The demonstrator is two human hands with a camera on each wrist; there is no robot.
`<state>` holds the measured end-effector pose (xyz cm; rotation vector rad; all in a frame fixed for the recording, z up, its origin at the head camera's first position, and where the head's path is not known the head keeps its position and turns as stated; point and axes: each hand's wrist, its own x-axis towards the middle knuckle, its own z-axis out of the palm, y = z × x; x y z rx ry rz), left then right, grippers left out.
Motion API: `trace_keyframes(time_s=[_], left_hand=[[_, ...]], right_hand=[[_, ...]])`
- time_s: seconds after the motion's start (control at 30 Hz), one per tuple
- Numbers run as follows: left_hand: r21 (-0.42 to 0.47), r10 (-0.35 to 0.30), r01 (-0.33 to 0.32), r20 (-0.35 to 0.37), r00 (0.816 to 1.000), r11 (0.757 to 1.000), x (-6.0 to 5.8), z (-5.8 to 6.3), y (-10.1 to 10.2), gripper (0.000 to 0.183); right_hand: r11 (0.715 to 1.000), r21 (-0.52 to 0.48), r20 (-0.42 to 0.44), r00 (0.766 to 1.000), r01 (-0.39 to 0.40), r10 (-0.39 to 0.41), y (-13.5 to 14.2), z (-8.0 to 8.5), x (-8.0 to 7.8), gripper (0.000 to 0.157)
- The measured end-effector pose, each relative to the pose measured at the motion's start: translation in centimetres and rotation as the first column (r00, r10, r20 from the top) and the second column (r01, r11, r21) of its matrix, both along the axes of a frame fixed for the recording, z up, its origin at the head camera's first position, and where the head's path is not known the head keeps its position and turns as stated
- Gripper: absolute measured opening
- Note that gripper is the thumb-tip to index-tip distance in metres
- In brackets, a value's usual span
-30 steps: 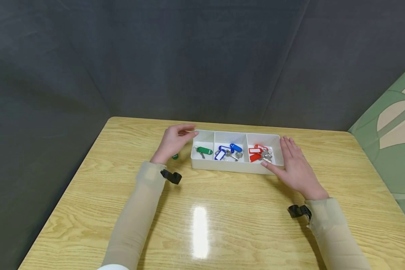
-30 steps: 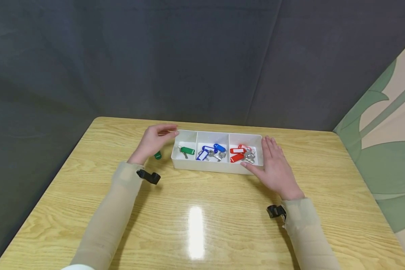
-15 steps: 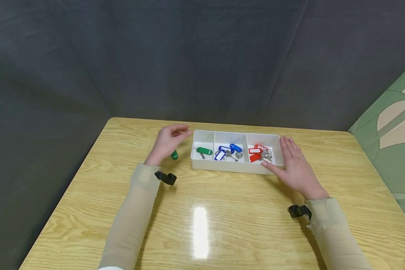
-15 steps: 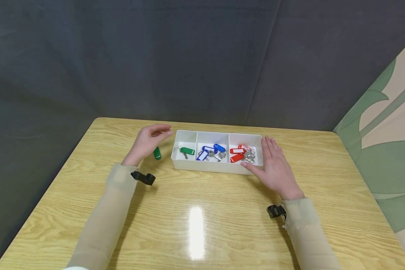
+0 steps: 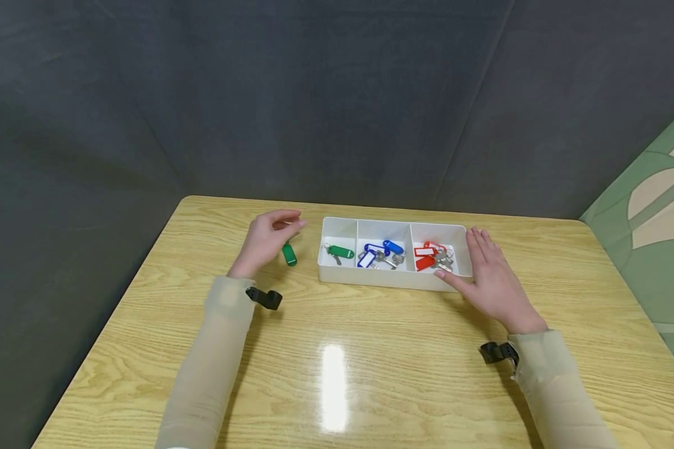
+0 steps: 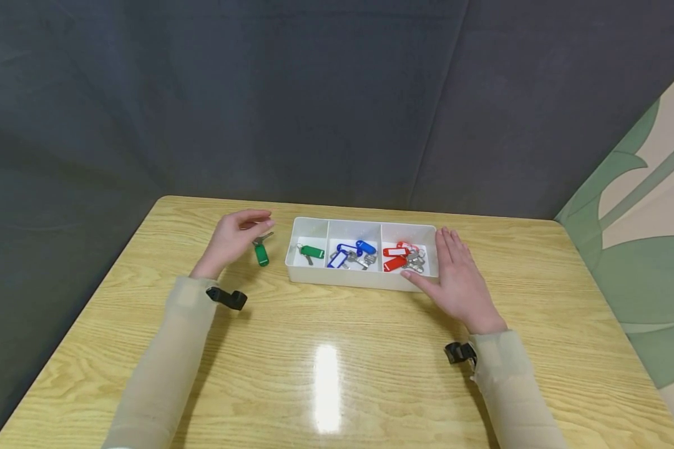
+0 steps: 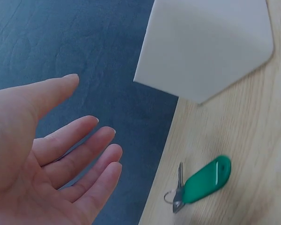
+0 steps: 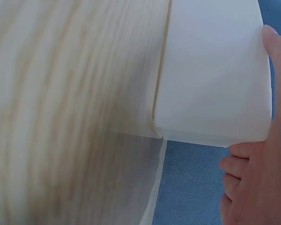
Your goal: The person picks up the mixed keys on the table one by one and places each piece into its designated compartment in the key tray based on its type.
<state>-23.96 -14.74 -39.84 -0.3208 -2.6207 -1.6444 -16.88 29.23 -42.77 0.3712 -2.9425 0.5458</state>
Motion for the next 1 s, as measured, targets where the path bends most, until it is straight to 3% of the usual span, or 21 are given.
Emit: trace_keyframes(time_s=[0.53,1.0], left_hand=[[-0.07,0.037,-0.038,-0.011,0.999,0.997,-0.3,-0.3,-2.3,0.047],[-0.108,0.039,-0.036,0.023,0.999,0.994,-1.0,-0.4,-2.7,0.048]], right_hand=[[1.0,0.013,0.007,1.0,0.002,-0.002,0.0,0.1,0.0,0.108],[1.0,0.006,0.014,1.0,0.004,-0.004,0.0,0.2,0.1,0.108]])
